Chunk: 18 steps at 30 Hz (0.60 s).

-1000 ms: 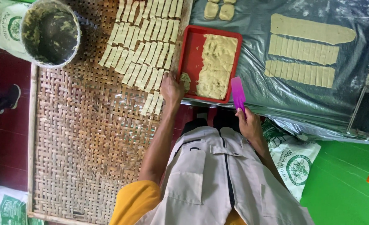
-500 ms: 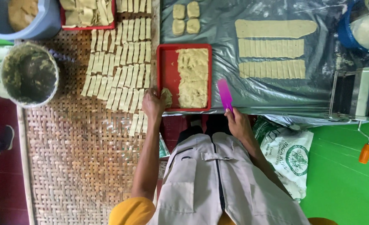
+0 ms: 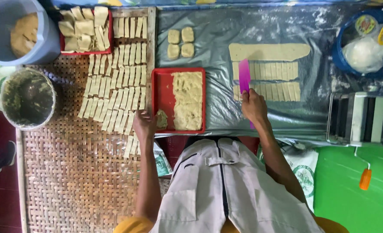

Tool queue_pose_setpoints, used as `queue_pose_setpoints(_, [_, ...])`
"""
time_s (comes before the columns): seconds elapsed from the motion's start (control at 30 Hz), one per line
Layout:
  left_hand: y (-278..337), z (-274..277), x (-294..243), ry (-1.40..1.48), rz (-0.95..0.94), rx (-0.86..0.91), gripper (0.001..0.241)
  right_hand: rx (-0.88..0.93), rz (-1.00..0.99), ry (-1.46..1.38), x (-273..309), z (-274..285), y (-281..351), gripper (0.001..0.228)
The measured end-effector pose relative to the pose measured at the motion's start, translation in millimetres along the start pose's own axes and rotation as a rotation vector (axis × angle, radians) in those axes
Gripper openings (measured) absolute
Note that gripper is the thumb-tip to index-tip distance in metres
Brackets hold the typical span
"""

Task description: Cutting dough into strips and wrapping them around a filling to prepare snacks.

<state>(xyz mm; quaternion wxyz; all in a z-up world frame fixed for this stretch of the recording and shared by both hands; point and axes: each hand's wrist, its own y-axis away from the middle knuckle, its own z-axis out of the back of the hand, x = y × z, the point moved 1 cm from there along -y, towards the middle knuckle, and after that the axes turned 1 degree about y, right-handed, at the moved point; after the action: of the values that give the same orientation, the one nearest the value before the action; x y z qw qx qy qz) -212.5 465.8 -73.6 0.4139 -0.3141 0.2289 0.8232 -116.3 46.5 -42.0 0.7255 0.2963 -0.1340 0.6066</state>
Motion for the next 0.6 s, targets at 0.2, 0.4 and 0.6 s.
queue_pose_setpoints(0.2, [-1,-40,-74,0.157,-0.273,-0.143,0.028,0.060,-0.031,0.087,49,30,-35,0.044])
queue_pose_setpoints(0.4, [8,-140,-164,0.280,-0.361,0.171,0.024,0.125,-0.046,0.156,37,8,-81,0.046])
queue_pose_setpoints(0.6, [-28,-216,-203,0.015,-0.673,0.291,0.028,0.098,0.014,0.127,37,2,-109,0.044])
